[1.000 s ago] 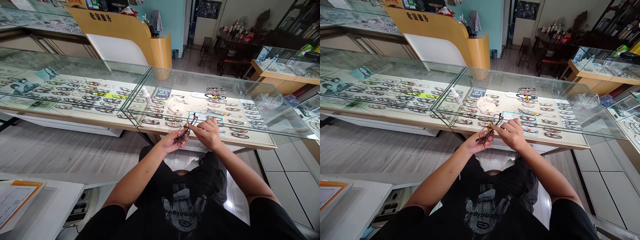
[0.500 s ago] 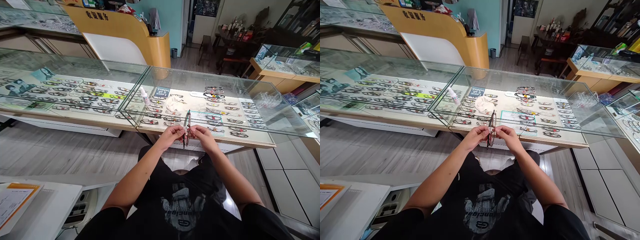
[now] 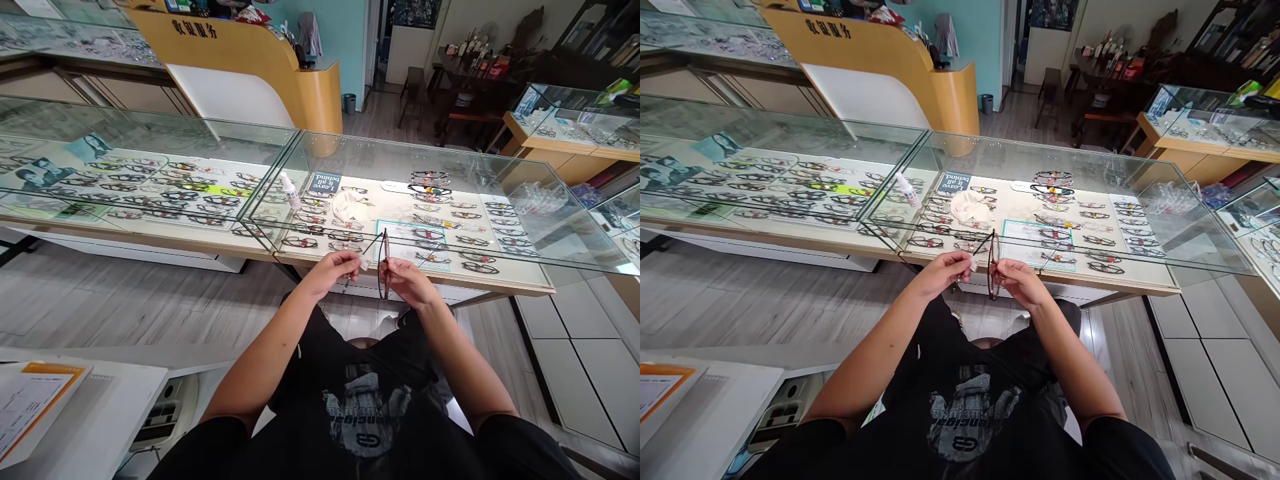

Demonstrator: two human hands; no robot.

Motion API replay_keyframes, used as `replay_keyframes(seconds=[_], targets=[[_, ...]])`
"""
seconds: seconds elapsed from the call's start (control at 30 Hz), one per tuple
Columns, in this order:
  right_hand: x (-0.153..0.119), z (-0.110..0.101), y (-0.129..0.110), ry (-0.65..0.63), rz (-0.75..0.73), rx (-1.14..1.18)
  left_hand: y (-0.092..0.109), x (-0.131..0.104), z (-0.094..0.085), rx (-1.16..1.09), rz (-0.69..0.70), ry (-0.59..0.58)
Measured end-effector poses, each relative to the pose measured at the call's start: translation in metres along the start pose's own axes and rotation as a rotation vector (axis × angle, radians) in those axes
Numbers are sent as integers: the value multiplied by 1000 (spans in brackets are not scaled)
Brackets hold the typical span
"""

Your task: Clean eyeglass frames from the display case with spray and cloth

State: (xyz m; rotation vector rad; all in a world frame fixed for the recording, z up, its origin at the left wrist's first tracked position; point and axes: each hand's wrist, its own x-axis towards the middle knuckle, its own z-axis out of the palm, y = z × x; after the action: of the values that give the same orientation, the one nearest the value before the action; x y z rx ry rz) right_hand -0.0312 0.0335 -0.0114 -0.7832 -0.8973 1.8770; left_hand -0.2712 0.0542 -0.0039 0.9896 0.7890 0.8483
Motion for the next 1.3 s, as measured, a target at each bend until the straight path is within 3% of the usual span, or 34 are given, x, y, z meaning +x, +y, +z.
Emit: replay_keyframes(seconds=[0.2,0.37,0.47,0.57,0.7,0.83,0.93,1.3], targets=[[-9,-17,-2,-54,83,-63,17,0,-35,-244,-137,-39],[-13,-20,-1,-72,131,-76,28,1,-44,-311,-173,-48],[-14,-19,0,-40,104,-34,25,4,-43,-393,-195,9],[-14,-18,-1,4,55,7,15,7,-34,-492,-197,136],[-11,-14,-2,56,-18,37,-6,0,-3,-409,20,287],[-7,-9,3,46,-38,38,-20,-9,32,49,63,133],[-6,-5,8,39,-48,17,-20,-8,45,169,75,65],[-9,4,7,88,-99,29,-6,-8,46,266,148,35]])
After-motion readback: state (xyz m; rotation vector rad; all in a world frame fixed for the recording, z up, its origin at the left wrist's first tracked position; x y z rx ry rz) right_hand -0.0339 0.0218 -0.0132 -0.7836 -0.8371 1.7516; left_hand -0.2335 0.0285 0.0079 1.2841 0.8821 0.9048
